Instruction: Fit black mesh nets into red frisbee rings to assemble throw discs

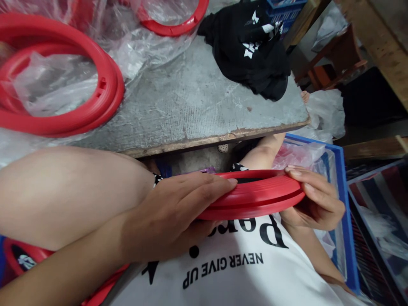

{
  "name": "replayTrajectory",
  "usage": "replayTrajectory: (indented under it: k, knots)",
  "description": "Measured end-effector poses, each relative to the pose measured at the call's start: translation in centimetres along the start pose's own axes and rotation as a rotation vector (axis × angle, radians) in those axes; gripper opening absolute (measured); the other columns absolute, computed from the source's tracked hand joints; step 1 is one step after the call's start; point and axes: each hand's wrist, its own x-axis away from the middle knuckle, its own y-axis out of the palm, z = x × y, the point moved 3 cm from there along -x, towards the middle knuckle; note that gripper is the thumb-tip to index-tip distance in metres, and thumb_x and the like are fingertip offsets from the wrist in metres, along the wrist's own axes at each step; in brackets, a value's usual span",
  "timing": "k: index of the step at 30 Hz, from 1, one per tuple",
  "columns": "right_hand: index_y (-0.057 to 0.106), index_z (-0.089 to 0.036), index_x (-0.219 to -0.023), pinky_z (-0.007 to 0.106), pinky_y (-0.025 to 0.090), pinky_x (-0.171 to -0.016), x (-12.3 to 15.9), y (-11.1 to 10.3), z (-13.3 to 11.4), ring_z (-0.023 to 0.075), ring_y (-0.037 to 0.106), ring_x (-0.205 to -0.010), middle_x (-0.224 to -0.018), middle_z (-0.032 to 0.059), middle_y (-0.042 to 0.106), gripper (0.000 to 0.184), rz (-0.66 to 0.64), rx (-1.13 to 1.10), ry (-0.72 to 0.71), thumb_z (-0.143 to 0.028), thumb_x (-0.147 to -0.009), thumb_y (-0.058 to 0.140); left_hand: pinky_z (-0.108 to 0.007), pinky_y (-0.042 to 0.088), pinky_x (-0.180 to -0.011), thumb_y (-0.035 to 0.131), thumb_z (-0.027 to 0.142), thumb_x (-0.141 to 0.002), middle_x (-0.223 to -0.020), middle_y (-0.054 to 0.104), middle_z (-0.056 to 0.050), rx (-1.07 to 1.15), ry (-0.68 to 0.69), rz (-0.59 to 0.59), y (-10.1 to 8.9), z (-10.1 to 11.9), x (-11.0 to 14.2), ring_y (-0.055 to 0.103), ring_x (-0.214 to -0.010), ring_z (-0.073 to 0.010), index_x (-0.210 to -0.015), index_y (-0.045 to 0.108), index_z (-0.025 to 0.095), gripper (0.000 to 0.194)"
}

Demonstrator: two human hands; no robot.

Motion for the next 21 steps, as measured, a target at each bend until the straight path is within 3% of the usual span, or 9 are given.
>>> replayTrajectory:
  k: [4, 21]
  knots:
    - [0.063, -0.022, -0.135, 0.057, 0.063, -0.084, -0.3, 0.2, -0.3, 0.0284, 0.072, -0.098, -0.120, 0.0070, 0.072, 0.055, 0.036, -0.049, -0.038, -0.027, -0.082, 0.078, -0.034, 0.059, -0.089, 0.053, 0.018, -0.092, -0.118, 0.071, -0.011, 0.004, 0.023, -0.003, 0.0, -0.1, 0.2, 0.069, -0.106, -0.0225, -0.141, 0.045, 0.019, 0.050]
    - [0.065, -0.022, -0.131, 0.050, 0.064, -0.070, -1.7, 1.0, -0.4, 0.0266, 0.072, -0.092, -0.115, 0.0083, 0.074, 0.049, 0.005, -0.019, -0.092, -0.030, -0.084, 0.075, -0.033, 0.057, -0.091, 0.053, 0.021, -0.094, -0.123, 0.069, -0.011, -0.023, 0.003, -0.001, 0.0, -0.5, 0.8, 0.068, -0.111, -0.0228, -0.144, 0.043, 0.020, 0.051]
